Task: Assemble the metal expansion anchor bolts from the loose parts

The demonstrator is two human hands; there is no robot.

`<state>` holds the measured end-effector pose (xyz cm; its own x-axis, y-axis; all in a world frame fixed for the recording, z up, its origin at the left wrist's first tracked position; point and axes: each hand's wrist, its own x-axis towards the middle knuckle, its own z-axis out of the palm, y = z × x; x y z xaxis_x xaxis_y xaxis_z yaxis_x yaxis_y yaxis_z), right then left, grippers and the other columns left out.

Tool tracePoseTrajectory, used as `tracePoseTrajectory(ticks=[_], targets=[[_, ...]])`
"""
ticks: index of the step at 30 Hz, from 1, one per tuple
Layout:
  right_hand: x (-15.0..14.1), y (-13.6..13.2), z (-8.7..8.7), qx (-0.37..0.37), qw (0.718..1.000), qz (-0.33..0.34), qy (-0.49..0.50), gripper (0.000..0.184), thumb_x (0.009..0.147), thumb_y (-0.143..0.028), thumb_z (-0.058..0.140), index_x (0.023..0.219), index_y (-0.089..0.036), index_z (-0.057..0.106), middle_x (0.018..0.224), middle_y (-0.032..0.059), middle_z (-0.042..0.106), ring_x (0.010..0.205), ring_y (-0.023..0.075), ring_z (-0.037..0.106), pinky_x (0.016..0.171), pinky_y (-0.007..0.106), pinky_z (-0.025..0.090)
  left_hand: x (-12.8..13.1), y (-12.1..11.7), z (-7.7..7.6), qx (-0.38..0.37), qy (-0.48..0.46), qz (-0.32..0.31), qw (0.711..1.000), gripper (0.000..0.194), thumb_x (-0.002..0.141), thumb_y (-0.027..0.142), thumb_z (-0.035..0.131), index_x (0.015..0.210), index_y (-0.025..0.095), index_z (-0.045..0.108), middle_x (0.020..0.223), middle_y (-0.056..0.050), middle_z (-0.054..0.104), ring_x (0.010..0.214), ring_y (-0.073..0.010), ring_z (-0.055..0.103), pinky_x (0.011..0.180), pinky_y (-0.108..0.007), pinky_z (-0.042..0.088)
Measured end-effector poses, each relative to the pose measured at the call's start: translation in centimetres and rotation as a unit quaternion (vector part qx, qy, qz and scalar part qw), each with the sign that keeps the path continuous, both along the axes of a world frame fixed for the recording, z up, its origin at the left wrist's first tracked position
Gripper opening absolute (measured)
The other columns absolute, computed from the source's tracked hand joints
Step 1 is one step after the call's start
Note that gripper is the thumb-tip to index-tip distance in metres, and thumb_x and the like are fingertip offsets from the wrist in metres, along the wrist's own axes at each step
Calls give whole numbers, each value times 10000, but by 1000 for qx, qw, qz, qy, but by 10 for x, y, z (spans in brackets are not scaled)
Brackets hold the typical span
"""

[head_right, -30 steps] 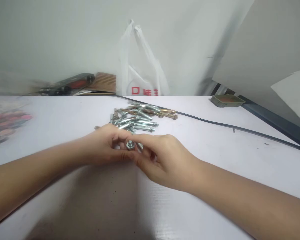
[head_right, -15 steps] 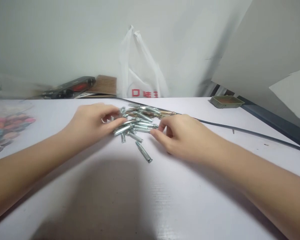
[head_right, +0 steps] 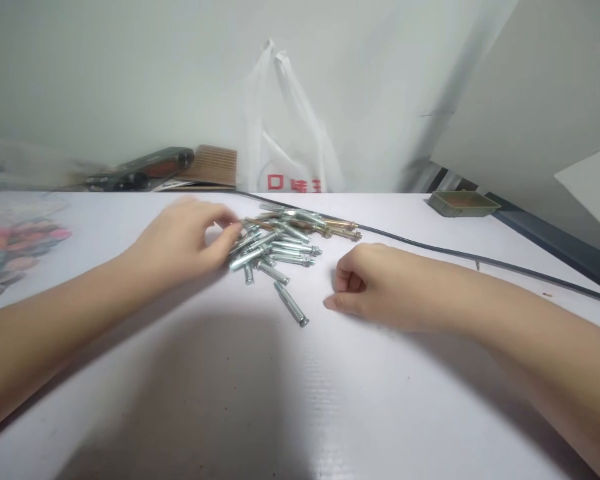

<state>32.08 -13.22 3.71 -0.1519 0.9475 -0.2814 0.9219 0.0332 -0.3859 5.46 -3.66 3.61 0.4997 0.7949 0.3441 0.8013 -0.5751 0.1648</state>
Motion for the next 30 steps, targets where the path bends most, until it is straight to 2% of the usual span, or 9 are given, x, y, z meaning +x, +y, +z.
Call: tracePoseTrajectory(ticks=[2, 4, 6, 10, 15, 20, 23, 26, 30], targets=[[-7, 4, -1, -13, 1000, -16, 17, 373, 816, -580, 607, 731, -218, 633, 640, -9, 613, 523, 119, 499, 436, 247, 373, 10, -16, 1, 22, 37, -9, 999, 430, 901, 480, 406, 686, 181, 627, 628, -48, 599, 685, -174, 522, 610, -289, 304], [-17, 8, -4, 48, 996, -41, 63, 311, 800, -526, 651, 777, -216, 646, 696, -17, 646, 590, 117, 550, 498, 239, 418, 22, -33, -1, -71, 67, -13, 995, 605, 893, 606, 344, 498, 162, 457, 459, -29, 464, 461, -118, 363, 510, -288, 225], [-27, 10, -8, 124, 985, -56, 109, 263, 801, -465, 668, 793, -203, 653, 745, -15, 669, 657, 115, 596, 571, 236, 454, 34, -45, -8, -139, 65, -22, 988, 675, 866, 702, 298, 469, 164, 390, 420, -19, 410, 392, -100, 269, 456, -284, 195], [-41, 11, -19, 223, 958, -69, 167, 239, 826, -425, 653, 812, -186, 667, 752, -1, 666, 663, 114, 591, 612, 259, 468, 47, -53, -23, -154, 53, -45, 986, 628, 822, 707, 383, 473, 185, 365, 419, -15, 404, 357, -81, 192, 405, -282, 186], [-36, 12, -32, 319, 930, -83, 161, 252, 844, -440, 649, 884, -192, 676, 829, 16, 688, 702, 135, 597, 677, 295, 463, 41, -55, -24, -192, 43, -55, 979, 428, 756, 450, 525, 455, 205, 344, 376, 12, 383, 293, -80, 216, 326, -278, 178], [-26, 13, -40, 349, 913, -89, 190, 223, 848, -407, 670, 905, -192, 675, 862, 16, 698, 717, 123, 608, 682, 271, 479, 35, -60, -14, -262, 0, -41, 964, 368, 656, 299, 564, 435, 198, 287, 355, 33, 327, 260, -67, 239, 286, -264, 164], [-29, 10, -44, 392, 886, -84, 233, 198, 851, -347, 684, 968, -188, 670, 924, 24, 701, 813, 134, 641, 743, 274, 510, 35, -58, -13, -252, -31, -59, 965, 387, 685, 310, 539, 472, 177, 245, 386, 26, 322, 333, -58, 242, 330, -252, 156], [-34, 7, -47, 406, 864, -64, 291, 244, 869, -290, 673, 1087, -183, 652, 1007, 42, 696, 907, 152, 654, 845, 316, 532, 34, -53, -18, -198, -80, -103, 971, 373, 749, 340, 513, 507, 154, 298, 438, 27, 404, 430, -61, 314, 411, -238, 223], [-40, 2, -48, 377, 870, -1, 317, 235, 860, -233, 688, 1093, -206, 684, 1038, 35, 705, 966, 162, 661, 874, 328, 542, 31, -47, -29, -166, -108, -170, 965, 342, 841, 341, 472, 578, 141, 381, 525, 37, 453, 520, -49, 365, 513, -219, 282]])
